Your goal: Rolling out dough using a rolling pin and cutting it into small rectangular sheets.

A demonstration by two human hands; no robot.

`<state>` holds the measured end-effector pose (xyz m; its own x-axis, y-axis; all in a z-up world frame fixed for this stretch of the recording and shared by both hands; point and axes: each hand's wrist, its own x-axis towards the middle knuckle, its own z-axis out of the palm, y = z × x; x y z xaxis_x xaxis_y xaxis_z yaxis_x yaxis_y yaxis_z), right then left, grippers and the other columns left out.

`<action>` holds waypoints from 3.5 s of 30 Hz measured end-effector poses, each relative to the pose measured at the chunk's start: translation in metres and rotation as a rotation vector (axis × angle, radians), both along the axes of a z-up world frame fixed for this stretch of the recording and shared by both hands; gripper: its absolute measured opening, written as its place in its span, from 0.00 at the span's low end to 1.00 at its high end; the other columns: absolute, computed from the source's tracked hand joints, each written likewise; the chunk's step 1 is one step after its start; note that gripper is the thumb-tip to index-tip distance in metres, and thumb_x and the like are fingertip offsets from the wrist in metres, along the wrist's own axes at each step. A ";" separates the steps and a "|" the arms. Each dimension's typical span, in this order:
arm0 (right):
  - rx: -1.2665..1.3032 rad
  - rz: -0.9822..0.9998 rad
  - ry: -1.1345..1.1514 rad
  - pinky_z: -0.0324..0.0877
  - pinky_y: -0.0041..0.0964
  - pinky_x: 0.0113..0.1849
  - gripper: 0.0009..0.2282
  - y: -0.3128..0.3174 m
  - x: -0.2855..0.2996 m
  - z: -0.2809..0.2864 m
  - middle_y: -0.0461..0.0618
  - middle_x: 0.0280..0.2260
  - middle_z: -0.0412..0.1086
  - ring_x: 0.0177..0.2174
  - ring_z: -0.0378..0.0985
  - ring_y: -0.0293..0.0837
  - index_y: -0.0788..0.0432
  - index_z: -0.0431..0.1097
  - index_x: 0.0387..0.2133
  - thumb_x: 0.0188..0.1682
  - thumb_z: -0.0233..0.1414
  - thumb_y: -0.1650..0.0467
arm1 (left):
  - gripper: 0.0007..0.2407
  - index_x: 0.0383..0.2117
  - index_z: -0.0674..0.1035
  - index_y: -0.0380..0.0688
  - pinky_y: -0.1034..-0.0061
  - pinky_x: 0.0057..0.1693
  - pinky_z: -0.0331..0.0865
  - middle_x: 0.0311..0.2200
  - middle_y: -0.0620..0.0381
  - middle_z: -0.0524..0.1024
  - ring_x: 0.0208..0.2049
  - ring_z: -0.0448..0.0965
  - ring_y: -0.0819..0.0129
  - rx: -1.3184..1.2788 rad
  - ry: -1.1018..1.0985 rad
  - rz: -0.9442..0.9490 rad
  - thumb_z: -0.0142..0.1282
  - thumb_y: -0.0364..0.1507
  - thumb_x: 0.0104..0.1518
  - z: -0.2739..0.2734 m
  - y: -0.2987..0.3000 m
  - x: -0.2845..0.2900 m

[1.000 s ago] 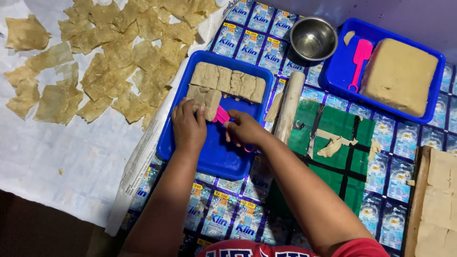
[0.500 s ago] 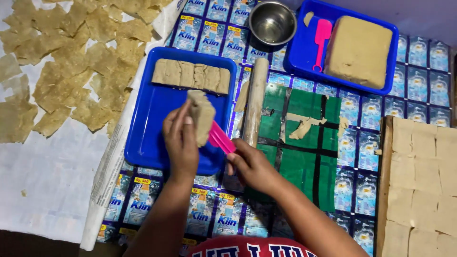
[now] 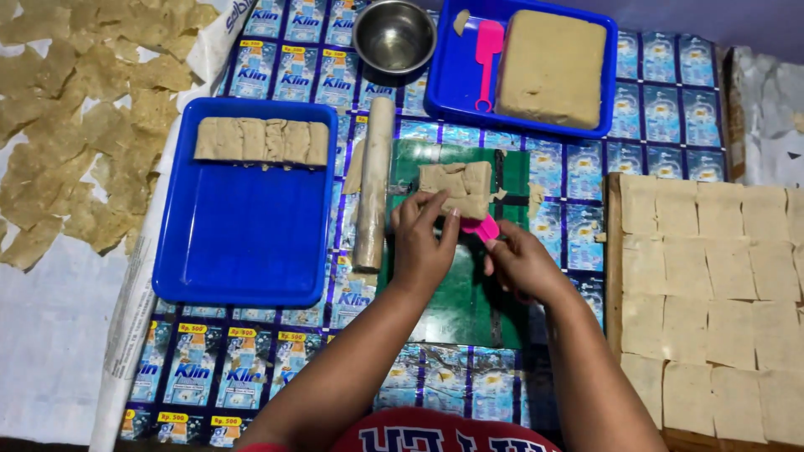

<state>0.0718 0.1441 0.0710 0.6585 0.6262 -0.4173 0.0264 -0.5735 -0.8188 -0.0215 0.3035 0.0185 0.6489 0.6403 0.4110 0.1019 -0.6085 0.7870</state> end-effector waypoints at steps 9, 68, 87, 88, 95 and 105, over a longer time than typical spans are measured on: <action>-0.283 -0.019 -0.217 0.73 0.58 0.45 0.12 -0.023 0.018 -0.047 0.60 0.30 0.79 0.41 0.80 0.66 0.49 0.71 0.51 0.55 0.50 0.64 | 0.17 0.52 0.79 0.42 0.61 0.52 0.74 0.45 0.44 0.77 0.47 0.81 0.48 -0.299 0.323 0.044 0.57 0.36 0.59 -0.045 0.030 0.026; -0.222 -0.262 -0.647 0.73 0.65 0.41 0.14 0.052 0.055 -0.098 0.57 0.38 0.69 0.41 0.76 0.70 0.57 0.64 0.40 0.47 0.61 0.67 | 0.21 0.68 0.66 0.53 0.50 0.73 0.48 0.72 0.47 0.52 0.73 0.48 0.46 0.059 0.492 -0.545 0.48 0.35 0.68 -0.033 0.092 0.125; -0.193 -0.463 -0.620 0.69 0.63 0.46 0.15 -0.020 0.052 -0.088 0.66 0.42 0.67 0.47 0.72 0.72 0.61 0.63 0.48 0.49 0.57 0.71 | 0.22 0.68 0.66 0.44 0.52 0.74 0.48 0.68 0.46 0.64 0.71 0.56 0.49 0.442 0.296 -0.503 0.52 0.36 0.69 -0.041 0.038 0.107; -0.187 -0.465 -0.626 0.69 0.63 0.46 0.15 -0.031 0.047 -0.092 0.66 0.42 0.67 0.47 0.72 0.72 0.61 0.63 0.48 0.49 0.57 0.71 | 0.22 0.68 0.66 0.44 0.52 0.74 0.48 0.68 0.46 0.64 0.71 0.56 0.49 0.448 0.291 -0.501 0.52 0.36 0.69 -0.045 0.038 0.106; -0.384 -0.394 -0.980 0.74 0.59 0.39 0.20 -0.101 0.018 -0.109 0.54 0.46 0.61 0.43 0.74 0.64 0.60 0.65 0.57 0.50 0.54 0.71 | 0.29 0.70 0.57 0.44 0.48 0.73 0.40 0.72 0.42 0.51 0.73 0.49 0.48 0.381 0.635 -0.229 0.49 0.40 0.65 0.031 0.044 0.045; -0.320 -0.270 -1.039 0.67 0.56 0.49 0.23 -0.101 -0.011 -0.068 0.70 0.55 0.62 0.52 0.67 0.68 0.68 0.66 0.55 0.44 0.57 0.74 | 0.29 0.60 0.64 0.32 0.54 0.45 0.75 0.42 0.38 0.74 0.39 0.78 0.43 0.187 0.755 0.258 0.62 0.32 0.53 -0.021 0.058 -0.055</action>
